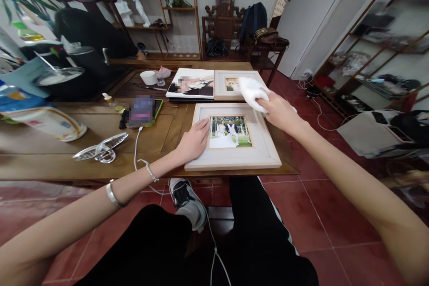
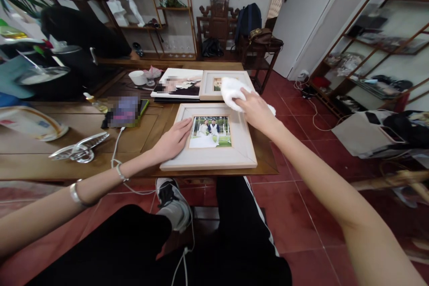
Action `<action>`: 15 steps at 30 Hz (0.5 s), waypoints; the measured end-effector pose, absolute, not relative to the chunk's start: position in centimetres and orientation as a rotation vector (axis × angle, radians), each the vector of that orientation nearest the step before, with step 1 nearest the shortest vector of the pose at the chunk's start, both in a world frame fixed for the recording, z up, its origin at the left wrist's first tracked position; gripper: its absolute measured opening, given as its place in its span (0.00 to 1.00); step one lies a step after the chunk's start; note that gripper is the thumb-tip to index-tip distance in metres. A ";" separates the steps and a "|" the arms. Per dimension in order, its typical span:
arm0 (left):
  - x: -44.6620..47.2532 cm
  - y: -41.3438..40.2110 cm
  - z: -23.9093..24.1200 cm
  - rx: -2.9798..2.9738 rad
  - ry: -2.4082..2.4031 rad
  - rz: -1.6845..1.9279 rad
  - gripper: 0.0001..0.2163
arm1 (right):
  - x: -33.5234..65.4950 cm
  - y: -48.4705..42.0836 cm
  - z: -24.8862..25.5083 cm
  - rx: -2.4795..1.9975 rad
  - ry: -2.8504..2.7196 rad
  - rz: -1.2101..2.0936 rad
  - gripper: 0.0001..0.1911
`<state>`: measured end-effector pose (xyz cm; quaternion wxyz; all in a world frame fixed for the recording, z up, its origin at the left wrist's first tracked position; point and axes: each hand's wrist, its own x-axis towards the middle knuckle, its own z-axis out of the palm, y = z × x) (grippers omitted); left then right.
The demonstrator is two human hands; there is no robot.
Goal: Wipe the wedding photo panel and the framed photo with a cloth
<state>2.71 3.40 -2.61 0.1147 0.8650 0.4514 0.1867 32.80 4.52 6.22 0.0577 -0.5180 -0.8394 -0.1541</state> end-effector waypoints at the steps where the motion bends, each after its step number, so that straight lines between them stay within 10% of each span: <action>1: 2.7 3.1 -2.6 2.548 1.335 0.558 0.23 | 32.6 4.7 6.2 -1.545 -2.530 -0.507 0.28; 15: 2.9 2.4 -2.8 2.568 1.379 0.604 0.22 | 29.6 -0.8 5.2 -1.506 -2.822 -0.290 0.27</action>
